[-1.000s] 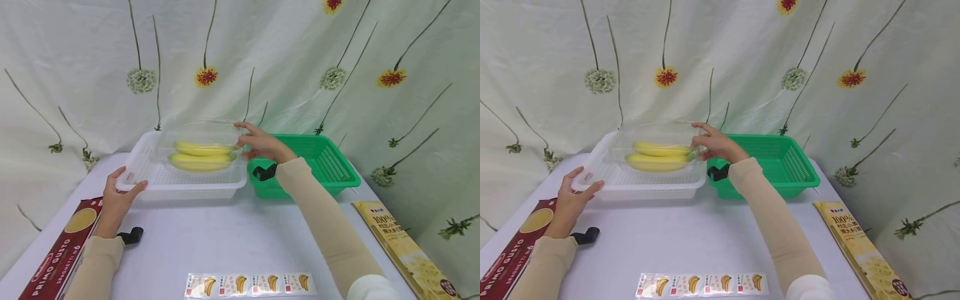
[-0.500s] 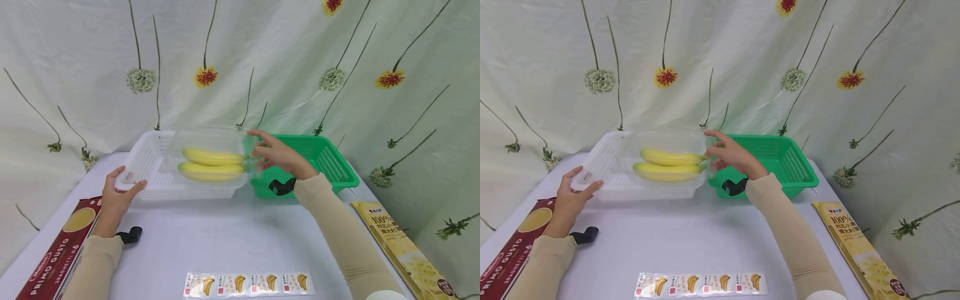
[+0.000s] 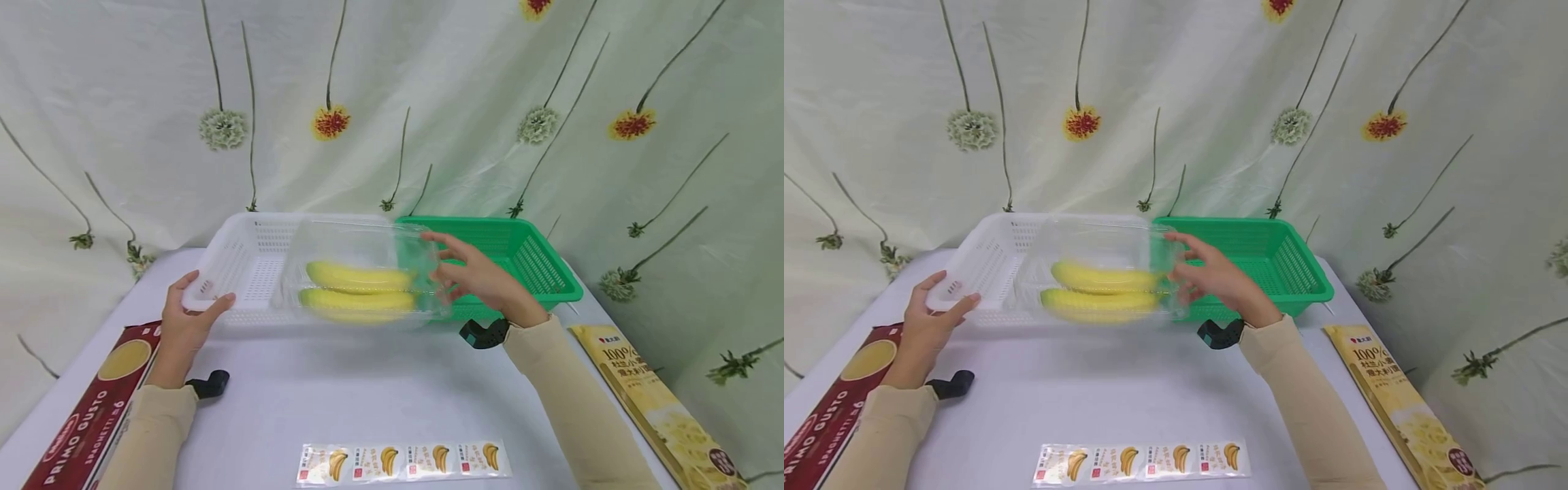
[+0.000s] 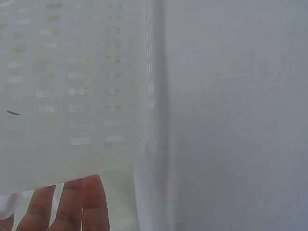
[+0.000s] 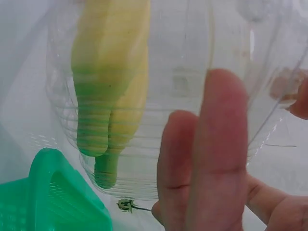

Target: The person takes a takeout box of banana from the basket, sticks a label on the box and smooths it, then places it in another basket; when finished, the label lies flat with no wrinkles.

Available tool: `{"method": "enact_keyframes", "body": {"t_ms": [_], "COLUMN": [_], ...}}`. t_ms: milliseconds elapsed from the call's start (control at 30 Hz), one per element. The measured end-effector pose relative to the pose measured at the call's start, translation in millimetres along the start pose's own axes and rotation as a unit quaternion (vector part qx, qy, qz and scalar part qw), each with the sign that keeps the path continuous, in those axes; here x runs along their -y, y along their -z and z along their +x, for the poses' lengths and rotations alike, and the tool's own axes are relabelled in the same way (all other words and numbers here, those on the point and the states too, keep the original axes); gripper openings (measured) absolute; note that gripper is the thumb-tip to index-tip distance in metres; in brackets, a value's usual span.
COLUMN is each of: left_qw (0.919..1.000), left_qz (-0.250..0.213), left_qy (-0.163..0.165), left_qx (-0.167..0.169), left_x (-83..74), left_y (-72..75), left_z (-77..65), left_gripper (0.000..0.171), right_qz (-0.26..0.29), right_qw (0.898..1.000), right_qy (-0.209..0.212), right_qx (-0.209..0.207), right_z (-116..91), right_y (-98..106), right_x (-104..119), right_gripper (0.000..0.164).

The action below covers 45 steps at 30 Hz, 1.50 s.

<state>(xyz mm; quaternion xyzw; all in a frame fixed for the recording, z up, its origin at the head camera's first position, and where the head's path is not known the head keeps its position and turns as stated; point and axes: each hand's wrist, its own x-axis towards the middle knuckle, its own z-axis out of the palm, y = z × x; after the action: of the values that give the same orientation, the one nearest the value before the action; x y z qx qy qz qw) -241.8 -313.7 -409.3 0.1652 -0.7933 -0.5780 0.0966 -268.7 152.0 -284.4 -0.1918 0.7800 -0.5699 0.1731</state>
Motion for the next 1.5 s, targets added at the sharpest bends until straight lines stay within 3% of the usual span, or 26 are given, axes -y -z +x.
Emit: {"method": "enact_keyframes", "body": {"t_ms": [533, 933, 1167, 1500], "left_qw": [0.9999, 0.9998, 0.9998, 0.9997], "left_qz": [-0.015, -0.018, -0.020, -0.019], "left_qy": [0.000, 0.006, 0.004, 0.011], "left_qx": [0.003, 0.001, 0.008, 0.005], "left_x": [1.6, 0.7, 0.5, 0.8], "left_y": [-0.8, -1.3, -0.4, -0.8], "left_z": [2.0, 1.2, 0.7, 2.1], "left_gripper": [0.093, 0.092, 0.092, 0.092], "right_qz": [-0.050, -0.053, -0.049, -0.018], "right_qw": [0.998, 0.997, 0.998, 0.999], "right_qy": [0.029, 0.053, 0.047, 0.006], "right_qx": [0.002, 0.007, 0.007, 0.029], "right_z": [-42.2, -76.4, -91.1, -99.2], "right_y": [-4.3, -10.6, -11.3, -13.1], "right_x": [-10.5, -24.6, -36.2, -67.5], "right_gripper": [0.073, 0.075, 0.078, 0.083]}}
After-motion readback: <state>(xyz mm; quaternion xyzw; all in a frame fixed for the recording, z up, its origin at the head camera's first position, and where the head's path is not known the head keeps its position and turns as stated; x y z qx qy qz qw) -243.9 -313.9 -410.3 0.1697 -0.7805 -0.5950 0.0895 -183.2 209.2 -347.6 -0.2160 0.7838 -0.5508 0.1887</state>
